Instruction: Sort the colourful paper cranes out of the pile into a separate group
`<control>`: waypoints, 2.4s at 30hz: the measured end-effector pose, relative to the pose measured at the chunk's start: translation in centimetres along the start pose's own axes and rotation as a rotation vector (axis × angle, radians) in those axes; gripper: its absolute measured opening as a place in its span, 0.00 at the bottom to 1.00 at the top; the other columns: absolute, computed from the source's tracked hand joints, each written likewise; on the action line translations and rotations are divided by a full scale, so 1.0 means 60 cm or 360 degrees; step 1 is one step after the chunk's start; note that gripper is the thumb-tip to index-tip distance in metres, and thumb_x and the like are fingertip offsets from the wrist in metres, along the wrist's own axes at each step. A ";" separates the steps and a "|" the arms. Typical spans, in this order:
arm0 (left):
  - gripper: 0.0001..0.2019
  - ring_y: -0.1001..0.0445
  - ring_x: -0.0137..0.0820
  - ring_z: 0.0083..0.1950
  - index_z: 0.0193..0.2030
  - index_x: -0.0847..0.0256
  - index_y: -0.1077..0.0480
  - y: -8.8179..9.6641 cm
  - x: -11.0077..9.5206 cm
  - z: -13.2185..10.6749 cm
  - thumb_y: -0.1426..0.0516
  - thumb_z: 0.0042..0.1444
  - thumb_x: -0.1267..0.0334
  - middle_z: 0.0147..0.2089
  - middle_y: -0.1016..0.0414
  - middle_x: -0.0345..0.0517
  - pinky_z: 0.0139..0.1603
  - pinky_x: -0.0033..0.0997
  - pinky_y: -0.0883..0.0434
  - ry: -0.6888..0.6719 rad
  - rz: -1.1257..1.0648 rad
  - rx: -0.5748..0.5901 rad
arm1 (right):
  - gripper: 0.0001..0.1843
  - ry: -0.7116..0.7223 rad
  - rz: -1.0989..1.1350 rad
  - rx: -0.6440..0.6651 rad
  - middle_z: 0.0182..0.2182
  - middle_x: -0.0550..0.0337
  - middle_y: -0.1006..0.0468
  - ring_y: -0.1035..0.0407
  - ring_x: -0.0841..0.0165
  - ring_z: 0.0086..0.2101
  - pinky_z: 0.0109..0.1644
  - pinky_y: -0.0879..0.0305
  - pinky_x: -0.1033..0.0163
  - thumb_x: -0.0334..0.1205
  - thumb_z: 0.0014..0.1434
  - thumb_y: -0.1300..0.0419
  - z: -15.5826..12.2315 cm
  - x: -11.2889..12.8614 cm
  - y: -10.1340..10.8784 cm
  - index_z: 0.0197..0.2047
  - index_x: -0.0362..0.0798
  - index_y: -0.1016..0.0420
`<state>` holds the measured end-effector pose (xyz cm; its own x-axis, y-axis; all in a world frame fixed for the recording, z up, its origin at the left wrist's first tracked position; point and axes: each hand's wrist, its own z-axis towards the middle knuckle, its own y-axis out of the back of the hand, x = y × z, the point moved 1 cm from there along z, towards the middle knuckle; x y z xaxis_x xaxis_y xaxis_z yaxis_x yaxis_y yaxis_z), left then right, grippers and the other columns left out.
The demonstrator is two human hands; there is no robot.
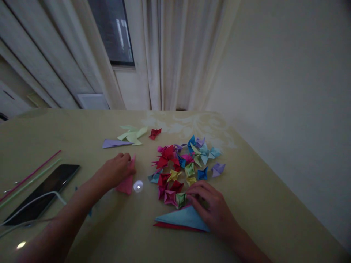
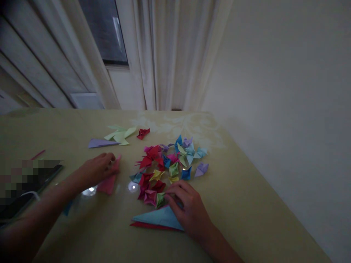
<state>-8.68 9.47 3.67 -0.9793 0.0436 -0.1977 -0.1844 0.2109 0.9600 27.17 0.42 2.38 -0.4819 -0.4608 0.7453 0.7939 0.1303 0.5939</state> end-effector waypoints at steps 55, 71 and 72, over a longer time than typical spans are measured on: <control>0.15 0.17 0.36 0.41 0.46 0.54 0.22 -0.032 -0.200 -0.160 0.39 0.66 0.45 0.41 0.15 0.46 0.41 0.32 0.21 -0.0382 -0.1805 0.0577 | 0.08 -0.0150 0.0402 0.0271 0.36 0.60 0.15 0.21 0.65 0.37 0.41 0.29 0.64 0.46 0.68 0.31 0.000 0.025 0.038 0.43 0.52 0.14; 0.25 0.19 0.56 0.57 0.55 0.54 0.21 -0.083 0.112 -0.203 0.52 0.65 0.46 0.57 0.19 0.60 0.59 0.58 0.23 0.0217 -0.0258 -0.0360 | 0.08 -0.0180 -0.0237 0.0381 0.41 0.56 0.21 0.24 0.60 0.41 0.44 0.27 0.60 0.32 0.58 0.26 -0.013 0.008 0.008 0.40 0.52 0.18; 0.23 0.19 0.54 0.56 0.54 0.52 0.21 -0.077 0.098 -0.198 0.49 0.64 0.43 0.56 0.18 0.56 0.57 0.54 0.22 0.0166 -0.0366 -0.0357 | 0.08 -0.0176 -0.0220 0.0367 0.42 0.56 0.22 0.25 0.60 0.41 0.44 0.27 0.59 0.33 0.58 0.26 -0.012 0.009 0.009 0.40 0.52 0.18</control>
<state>-14.60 -2.83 0.42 -0.9111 -0.0828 -0.4039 -0.4039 -0.0170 0.9146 27.59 -0.40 2.91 -0.6274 -0.3910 0.6734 0.6184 0.2752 0.7361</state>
